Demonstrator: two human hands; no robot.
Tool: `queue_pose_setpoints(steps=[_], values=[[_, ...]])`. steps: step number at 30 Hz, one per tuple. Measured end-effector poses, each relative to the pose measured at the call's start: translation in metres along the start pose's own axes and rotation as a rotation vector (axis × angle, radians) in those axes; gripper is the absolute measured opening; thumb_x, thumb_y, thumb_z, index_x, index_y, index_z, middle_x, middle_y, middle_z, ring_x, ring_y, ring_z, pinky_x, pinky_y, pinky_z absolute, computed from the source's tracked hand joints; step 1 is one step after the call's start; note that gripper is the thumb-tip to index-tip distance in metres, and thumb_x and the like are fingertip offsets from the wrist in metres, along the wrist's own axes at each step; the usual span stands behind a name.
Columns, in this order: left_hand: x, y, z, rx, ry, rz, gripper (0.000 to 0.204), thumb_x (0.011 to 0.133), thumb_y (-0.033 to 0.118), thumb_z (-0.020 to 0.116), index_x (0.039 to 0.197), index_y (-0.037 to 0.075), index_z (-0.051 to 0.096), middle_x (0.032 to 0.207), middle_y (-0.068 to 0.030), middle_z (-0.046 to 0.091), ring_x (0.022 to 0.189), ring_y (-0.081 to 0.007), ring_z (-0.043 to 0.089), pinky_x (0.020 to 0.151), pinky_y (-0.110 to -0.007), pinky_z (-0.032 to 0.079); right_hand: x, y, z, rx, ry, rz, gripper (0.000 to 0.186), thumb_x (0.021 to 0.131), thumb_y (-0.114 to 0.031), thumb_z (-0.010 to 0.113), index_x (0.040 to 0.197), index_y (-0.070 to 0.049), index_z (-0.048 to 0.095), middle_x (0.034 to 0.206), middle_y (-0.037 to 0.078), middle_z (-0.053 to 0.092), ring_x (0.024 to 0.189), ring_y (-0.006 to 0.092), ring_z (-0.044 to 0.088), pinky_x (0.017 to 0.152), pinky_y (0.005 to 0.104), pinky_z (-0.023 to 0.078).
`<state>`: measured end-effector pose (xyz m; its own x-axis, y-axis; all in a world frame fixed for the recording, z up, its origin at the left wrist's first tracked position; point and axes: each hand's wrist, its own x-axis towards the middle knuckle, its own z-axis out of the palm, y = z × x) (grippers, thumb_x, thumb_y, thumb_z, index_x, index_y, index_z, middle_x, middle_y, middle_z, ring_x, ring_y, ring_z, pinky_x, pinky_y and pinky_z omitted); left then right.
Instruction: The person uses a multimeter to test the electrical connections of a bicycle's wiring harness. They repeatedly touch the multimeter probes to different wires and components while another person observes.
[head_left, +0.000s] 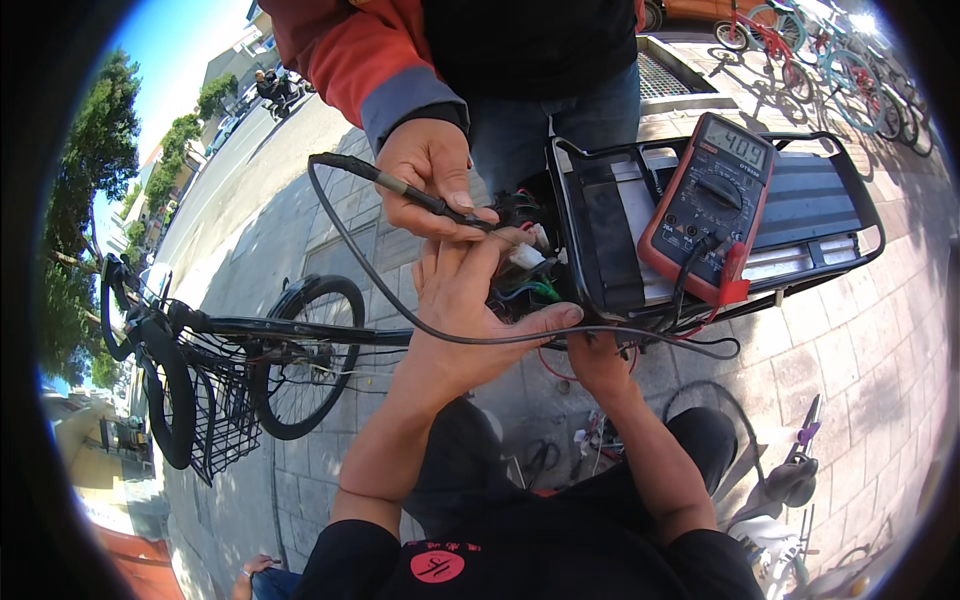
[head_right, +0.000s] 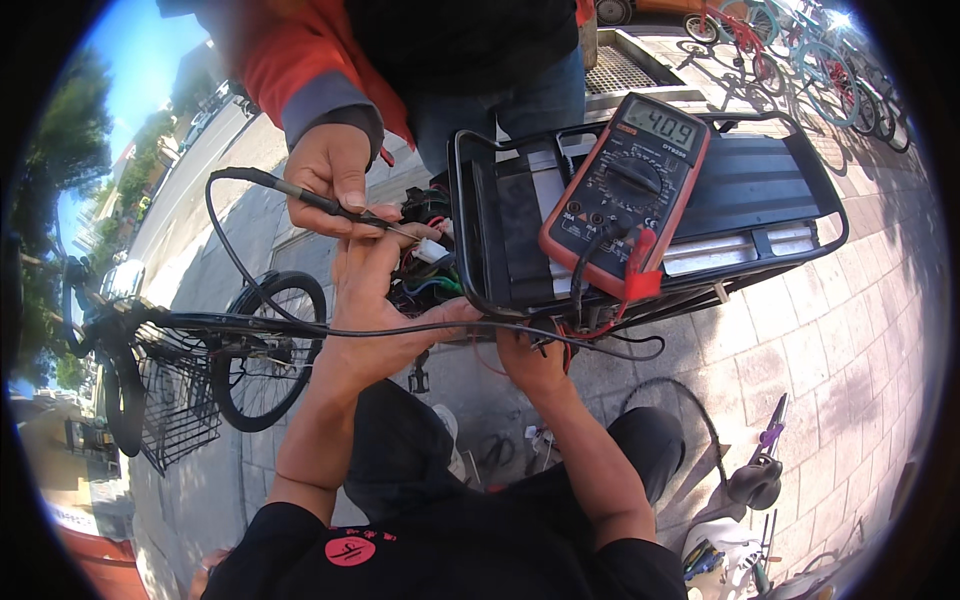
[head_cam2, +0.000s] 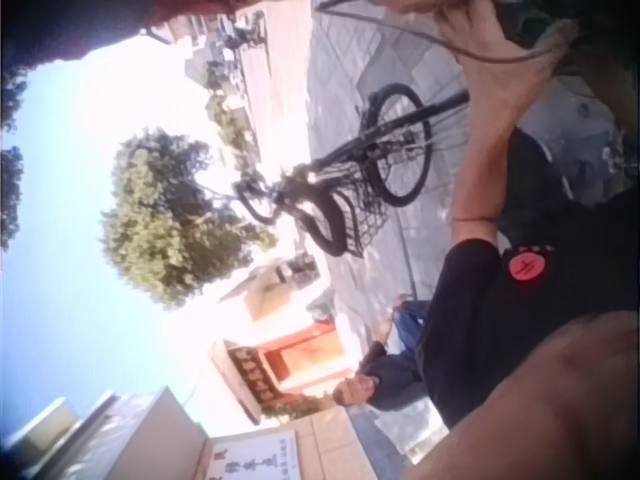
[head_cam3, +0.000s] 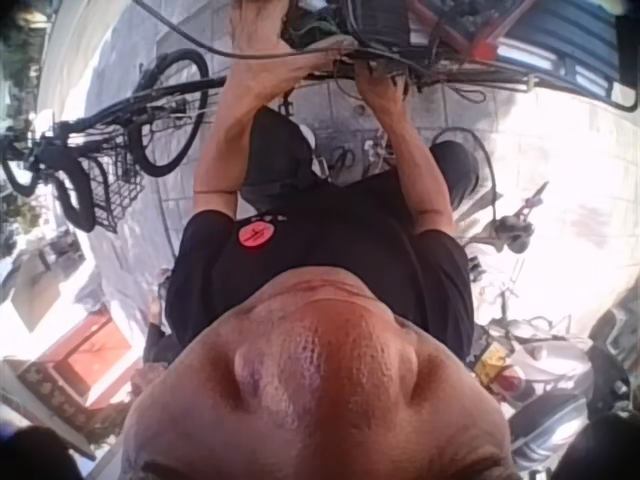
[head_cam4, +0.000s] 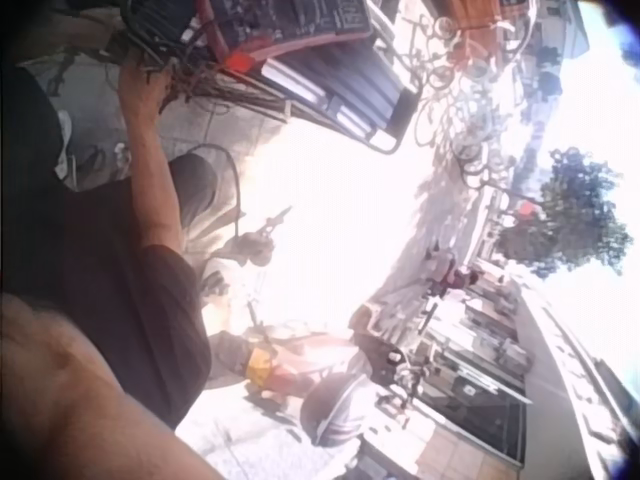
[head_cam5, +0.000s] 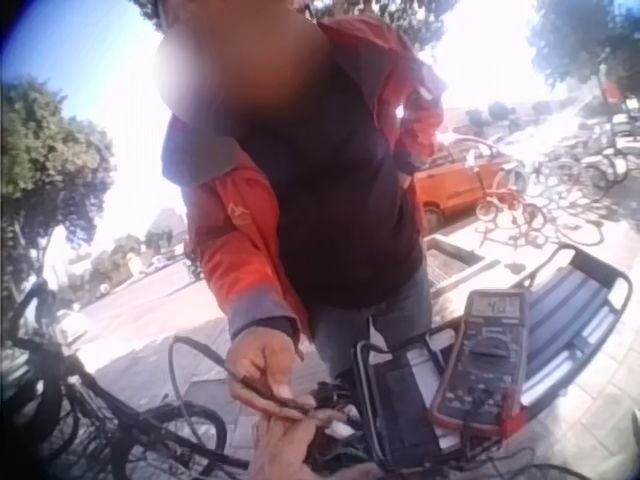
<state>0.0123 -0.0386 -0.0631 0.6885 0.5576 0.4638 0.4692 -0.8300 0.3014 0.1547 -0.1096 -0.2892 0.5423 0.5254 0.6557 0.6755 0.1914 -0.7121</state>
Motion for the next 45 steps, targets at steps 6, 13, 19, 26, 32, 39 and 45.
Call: queue_pose_setpoints(steps=[6,13,19,26,32,39,45], values=[[-0.001,-0.003,0.002,-0.086,-0.002,-0.026,0.090,0.080,0.072,0.090,0.140,0.008,0.071,0.136,-0.0161,0.059,0.129,-0.0369,0.052,0.113,-0.050,0.038,0.005,-0.011,-0.003,0.091,0.000,0.046,0.018,0.099,-0.009,0.075,0.116,-0.005,0.079,0.108,0.018,0.081,0.098,0.0404,0.079,0.083,0.0478,0.061],[0.007,-0.002,0.005,-0.366,0.059,-0.101,0.049,0.104,0.049,0.076,0.129,0.007,0.077,0.119,-0.0124,0.065,0.121,-0.0316,0.057,0.110,-0.047,0.039,-0.011,0.016,-0.002,0.090,-0.136,0.068,0.041,0.100,-0.017,0.079,0.138,-0.006,0.070,0.128,0.024,0.074,0.113,0.0464,0.073,0.096,0.0527,0.057],[0.001,-0.013,0.004,-0.238,0.054,0.026,0.031,0.111,0.031,0.070,0.126,0.005,0.079,0.116,-0.0117,0.065,0.110,-0.0254,0.060,0.103,-0.039,0.046,-0.003,-0.002,-0.006,-0.087,-0.105,-0.044,0.047,0.100,-0.016,0.080,0.143,-0.004,0.066,0.130,0.025,0.072,0.113,0.0475,0.072,0.099,0.0542,0.056],[0.006,-0.004,0.001,-0.179,0.071,0.019,0.028,0.100,0.026,0.077,0.122,0.009,0.080,0.107,-0.0068,0.070,0.108,-0.0263,0.062,0.101,-0.043,0.043,-0.019,0.023,0.010,0.089,-0.140,0.092,0.047,0.101,-0.016,0.079,0.143,-0.002,0.065,0.134,0.025,0.070,0.121,0.0434,0.069,0.102,0.0531,0.055],[0.015,0.000,-0.015,0.122,0.106,0.201,0.032,0.094,0.027,0.078,0.121,0.010,0.080,0.104,-0.0067,0.073,0.107,-0.0295,0.064,0.099,-0.046,0.042,-0.010,0.009,0.001,0.010,-0.160,0.051,0.043,0.101,-0.018,0.079,0.139,-0.002,0.068,0.136,0.025,0.070,0.123,0.0432,0.069,0.103,0.0534,0.055],[0.013,0.010,-0.017,0.149,0.025,0.162,0.032,0.100,0.026,0.075,0.126,0.009,0.080,0.103,-0.0072,0.070,0.104,-0.0300,0.062,0.100,-0.044,0.042,-0.015,0.019,0.005,0.080,-0.112,0.036,0.044,0.099,-0.018,0.080,0.139,-0.004,0.069,0.132,0.027,0.071,0.118,0.0506,0.070,0.099,0.0558,0.056],[0.011,0.009,-0.016,0.054,-0.008,0.118,0.031,0.102,0.025,0.073,0.127,0.007,0.080,0.101,-0.0101,0.068,0.104,-0.0305,0.061,0.097,-0.043,0.043,-0.009,0.008,-0.001,-0.081,-0.069,-0.038,0.046,0.097,-0.019,0.082,0.140,-0.007,0.069,0.127,0.024,0.073,0.111,0.0481,0.073,0.094,0.0545,0.058]])
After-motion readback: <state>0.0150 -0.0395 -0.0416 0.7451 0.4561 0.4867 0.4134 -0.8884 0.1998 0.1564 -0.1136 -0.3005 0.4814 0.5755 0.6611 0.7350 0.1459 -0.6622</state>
